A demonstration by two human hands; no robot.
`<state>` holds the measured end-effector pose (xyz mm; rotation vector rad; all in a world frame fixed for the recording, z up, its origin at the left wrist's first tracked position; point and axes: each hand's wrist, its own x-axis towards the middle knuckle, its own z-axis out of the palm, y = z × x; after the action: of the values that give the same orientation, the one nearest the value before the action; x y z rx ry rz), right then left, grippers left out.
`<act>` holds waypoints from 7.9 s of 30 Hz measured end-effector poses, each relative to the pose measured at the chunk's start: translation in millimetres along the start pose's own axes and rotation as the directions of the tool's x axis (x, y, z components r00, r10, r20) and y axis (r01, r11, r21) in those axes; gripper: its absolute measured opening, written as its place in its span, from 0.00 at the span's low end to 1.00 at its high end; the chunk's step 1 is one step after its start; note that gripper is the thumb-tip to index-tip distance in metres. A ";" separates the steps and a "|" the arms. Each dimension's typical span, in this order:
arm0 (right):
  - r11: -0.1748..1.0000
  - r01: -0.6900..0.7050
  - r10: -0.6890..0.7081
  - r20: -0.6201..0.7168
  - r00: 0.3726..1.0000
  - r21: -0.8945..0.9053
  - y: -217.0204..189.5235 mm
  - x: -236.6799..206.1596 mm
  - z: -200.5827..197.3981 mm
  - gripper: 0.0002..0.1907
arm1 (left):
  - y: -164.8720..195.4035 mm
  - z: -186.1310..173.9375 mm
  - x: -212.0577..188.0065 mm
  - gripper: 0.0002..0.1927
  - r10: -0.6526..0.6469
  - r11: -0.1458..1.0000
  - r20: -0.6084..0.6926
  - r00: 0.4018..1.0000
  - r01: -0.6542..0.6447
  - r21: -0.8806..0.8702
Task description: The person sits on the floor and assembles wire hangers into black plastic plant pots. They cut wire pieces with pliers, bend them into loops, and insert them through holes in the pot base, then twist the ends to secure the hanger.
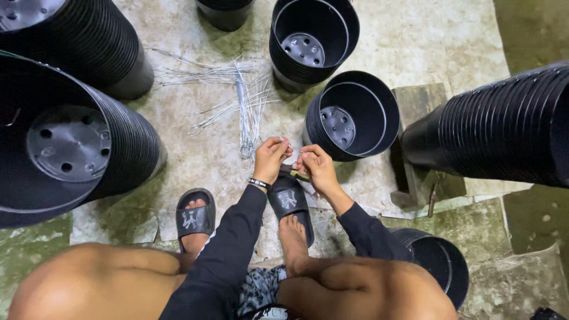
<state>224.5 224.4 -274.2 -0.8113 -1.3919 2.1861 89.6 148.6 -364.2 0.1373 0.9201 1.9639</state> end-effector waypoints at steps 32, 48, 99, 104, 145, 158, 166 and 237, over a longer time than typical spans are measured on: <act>0.815 -0.221 0.189 0.115 0.975 0.535 2.6 -69.8 -31.0 0.03 | 2.3 -41.4 21.7 0.07 0.110 0.991 -0.147 0.983 -0.096 0.098; 0.747 -0.306 0.337 0.060 0.940 0.591 18.6 -102.3 -48.5 0.08 | 36.2 -64.1 32.3 0.06 0.332 0.943 -0.239 0.913 -0.316 0.104; 0.402 0.482 -0.254 0.412 0.875 -0.778 10.7 -153.2 -8.6 0.18 | 60.0 -46.9 40.6 0.07 0.347 0.886 -0.484 0.804 -0.449 -0.112; 0.105 0.493 -0.113 0.483 0.869 -0.863 13.9 -156.1 -1.4 0.29 | 62.1 -38.6 36.6 0.07 0.359 0.904 -0.503 0.786 -0.427 -0.023; 0.089 0.509 -0.150 0.493 0.857 -0.856 -22.0 -68.5 -0.6 0.30 | 157.9 50.0 13.8 0.05 0.440 0.880 0.020 0.898 -0.436 0.188; -0.414 0.412 0.059 0.428 0.902 -0.812 -20.6 0.9 25.3 0.11 | 136.3 22.3 24.2 0.05 0.174 0.440 0.274 0.946 -0.324 0.837; -0.319 0.401 0.260 0.328 0.908 -0.859 -24.8 10.2 22.7 0.31 | 83.9 -46.1 8.5 0.04 -0.058 0.428 0.112 0.992 -0.077 0.901; 0.720 -0.101 0.222 0.090 0.971 -0.687 48.3 -10.8 24.3 0.12 | 53.4 -57.8 -9.1 0.03 -0.133 0.571 0.125 0.983 -0.027 0.821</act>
<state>214.3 181.7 -307.6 -1.0356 -2.3607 1.8693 31.8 94.6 -368.2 0.8007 1.6419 1.2742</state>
